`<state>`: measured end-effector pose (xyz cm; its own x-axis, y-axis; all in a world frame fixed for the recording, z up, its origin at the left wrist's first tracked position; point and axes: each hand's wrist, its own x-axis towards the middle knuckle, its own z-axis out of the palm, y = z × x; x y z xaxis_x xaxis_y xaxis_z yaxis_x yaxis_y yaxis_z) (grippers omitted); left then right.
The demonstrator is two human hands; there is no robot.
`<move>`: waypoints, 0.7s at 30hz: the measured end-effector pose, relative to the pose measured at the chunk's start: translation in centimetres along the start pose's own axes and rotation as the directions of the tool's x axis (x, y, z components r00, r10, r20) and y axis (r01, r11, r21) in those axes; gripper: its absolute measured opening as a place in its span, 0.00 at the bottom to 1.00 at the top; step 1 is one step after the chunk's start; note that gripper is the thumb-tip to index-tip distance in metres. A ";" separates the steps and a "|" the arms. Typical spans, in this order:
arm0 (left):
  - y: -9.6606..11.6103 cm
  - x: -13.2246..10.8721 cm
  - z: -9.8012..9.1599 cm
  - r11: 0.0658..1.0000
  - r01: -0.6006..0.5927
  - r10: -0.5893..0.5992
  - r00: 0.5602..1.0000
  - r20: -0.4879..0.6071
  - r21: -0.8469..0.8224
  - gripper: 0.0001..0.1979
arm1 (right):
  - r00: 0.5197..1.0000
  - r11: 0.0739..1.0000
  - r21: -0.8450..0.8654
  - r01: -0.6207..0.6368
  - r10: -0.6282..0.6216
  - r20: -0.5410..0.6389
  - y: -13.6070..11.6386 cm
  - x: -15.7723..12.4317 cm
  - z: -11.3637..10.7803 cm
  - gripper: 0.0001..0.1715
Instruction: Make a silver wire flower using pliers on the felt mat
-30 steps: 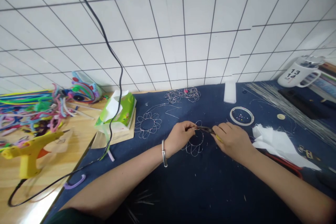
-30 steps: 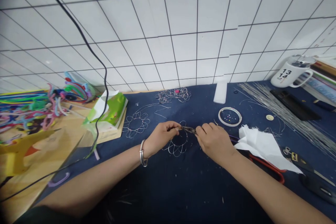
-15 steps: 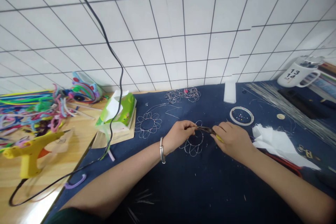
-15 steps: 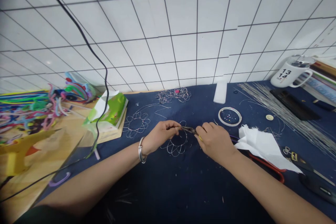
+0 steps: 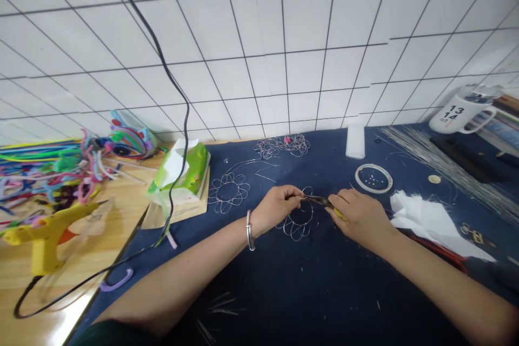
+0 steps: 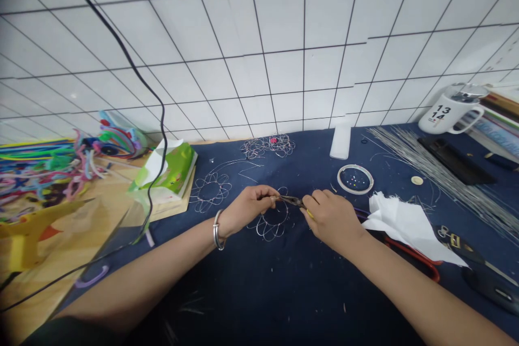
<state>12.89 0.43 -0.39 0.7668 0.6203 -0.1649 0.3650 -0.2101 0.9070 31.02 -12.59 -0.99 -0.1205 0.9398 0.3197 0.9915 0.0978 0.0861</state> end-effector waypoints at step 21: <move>-0.2 0.0 -0.2 1.000 -0.005 0.005 1.000 0.024 -0.006 0.09 | 0.999 0.999 0.030 -0.031 0.029 0.039 0.0 -0.1 0.2 0.11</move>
<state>12.76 0.61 -0.51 0.7812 0.6008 -0.1696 0.3582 -0.2089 0.9100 31.02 -12.67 -1.21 -0.0892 0.9543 0.2852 0.9957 0.0787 0.0480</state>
